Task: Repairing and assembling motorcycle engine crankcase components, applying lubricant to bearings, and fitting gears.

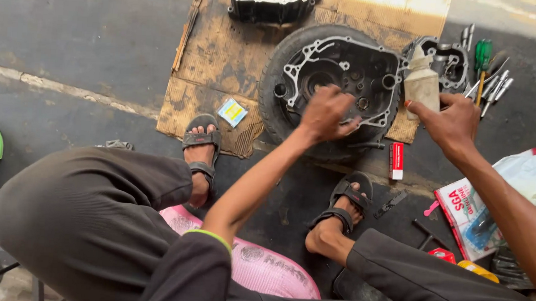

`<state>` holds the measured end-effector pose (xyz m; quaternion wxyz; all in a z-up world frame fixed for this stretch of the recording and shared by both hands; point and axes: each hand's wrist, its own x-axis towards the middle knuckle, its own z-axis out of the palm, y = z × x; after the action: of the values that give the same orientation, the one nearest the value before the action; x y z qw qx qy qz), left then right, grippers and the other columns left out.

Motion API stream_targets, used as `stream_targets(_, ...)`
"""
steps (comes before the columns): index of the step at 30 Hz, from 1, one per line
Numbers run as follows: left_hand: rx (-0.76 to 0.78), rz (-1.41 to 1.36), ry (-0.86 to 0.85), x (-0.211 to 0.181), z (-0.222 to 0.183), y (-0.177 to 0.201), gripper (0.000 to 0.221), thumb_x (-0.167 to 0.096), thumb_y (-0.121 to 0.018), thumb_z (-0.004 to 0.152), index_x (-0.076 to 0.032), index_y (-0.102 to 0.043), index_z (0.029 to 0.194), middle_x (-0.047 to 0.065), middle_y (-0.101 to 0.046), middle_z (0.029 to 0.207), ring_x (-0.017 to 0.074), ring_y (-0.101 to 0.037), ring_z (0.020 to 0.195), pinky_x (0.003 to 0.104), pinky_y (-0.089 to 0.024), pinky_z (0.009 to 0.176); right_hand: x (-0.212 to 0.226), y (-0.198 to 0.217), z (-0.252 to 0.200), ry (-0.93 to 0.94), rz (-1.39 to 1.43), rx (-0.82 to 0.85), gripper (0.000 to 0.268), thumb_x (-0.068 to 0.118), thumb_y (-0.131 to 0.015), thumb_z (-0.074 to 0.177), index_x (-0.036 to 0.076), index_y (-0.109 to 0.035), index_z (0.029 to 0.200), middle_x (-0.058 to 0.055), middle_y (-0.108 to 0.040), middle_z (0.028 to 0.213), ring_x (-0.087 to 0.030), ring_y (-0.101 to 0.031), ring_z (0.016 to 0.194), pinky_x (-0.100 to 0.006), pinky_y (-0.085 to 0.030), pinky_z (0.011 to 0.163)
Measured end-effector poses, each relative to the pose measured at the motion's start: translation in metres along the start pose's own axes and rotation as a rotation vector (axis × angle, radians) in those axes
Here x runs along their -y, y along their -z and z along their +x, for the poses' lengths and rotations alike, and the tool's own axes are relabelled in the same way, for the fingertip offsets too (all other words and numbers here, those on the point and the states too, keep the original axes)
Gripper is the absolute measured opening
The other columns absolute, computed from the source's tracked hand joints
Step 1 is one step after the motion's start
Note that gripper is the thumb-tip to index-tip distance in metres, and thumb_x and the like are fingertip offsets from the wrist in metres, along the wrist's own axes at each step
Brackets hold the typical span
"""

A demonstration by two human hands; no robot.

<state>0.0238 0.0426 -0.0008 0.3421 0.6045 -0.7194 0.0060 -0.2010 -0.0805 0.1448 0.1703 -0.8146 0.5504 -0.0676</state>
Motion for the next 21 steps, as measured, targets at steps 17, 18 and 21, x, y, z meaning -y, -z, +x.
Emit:
stream_targets(17, 0.163, -0.067, 0.025, 0.036, 0.027, 0.011, 0.058, -0.033, -0.076, 0.084, 0.003, -0.055, 0.125, 0.018, -0.066, 0.119, 0.0348, -0.049, 0.122, 0.045, -0.037, 0.103, -0.021, -0.001, 0.003, 0.234, -0.235, -0.108, 0.056, 0.058, -0.087, 0.081, 0.007, -0.082, 0.101, -0.012, -0.067, 0.081, -0.022, -0.06, 0.071, -0.042, -0.045, 0.06)
stream_targets(18, 0.129, -0.059, 0.074, 0.045, 0.023, -0.001, 0.055, -0.029, -0.073, 0.089, 0.002, -0.054, 0.13, 0.016, -0.066, 0.123, 0.0319, -0.049, 0.126, 0.043, -0.038, 0.107, -0.017, 0.0, 0.001, 0.305, -0.395, -0.096, 0.055, 0.06, -0.085, 0.079, 0.008, -0.082, 0.095, -0.01, -0.065, 0.079, -0.022, -0.058, 0.072, -0.041, -0.043, 0.06)
stream_targets(21, 0.151, -0.017, 0.125, 0.064, 0.01, -0.023, 0.051, -0.022, -0.07, 0.094, -0.002, -0.055, 0.138, 0.012, -0.066, 0.128, 0.0286, -0.047, 0.134, 0.042, -0.036, 0.116, -0.016, -0.003, -0.005, 0.433, -0.664, -0.069, 0.055, 0.063, -0.083, 0.074, 0.009, -0.08, 0.086, -0.007, -0.063, 0.077, -0.022, -0.055, 0.076, -0.04, -0.039, 0.064)
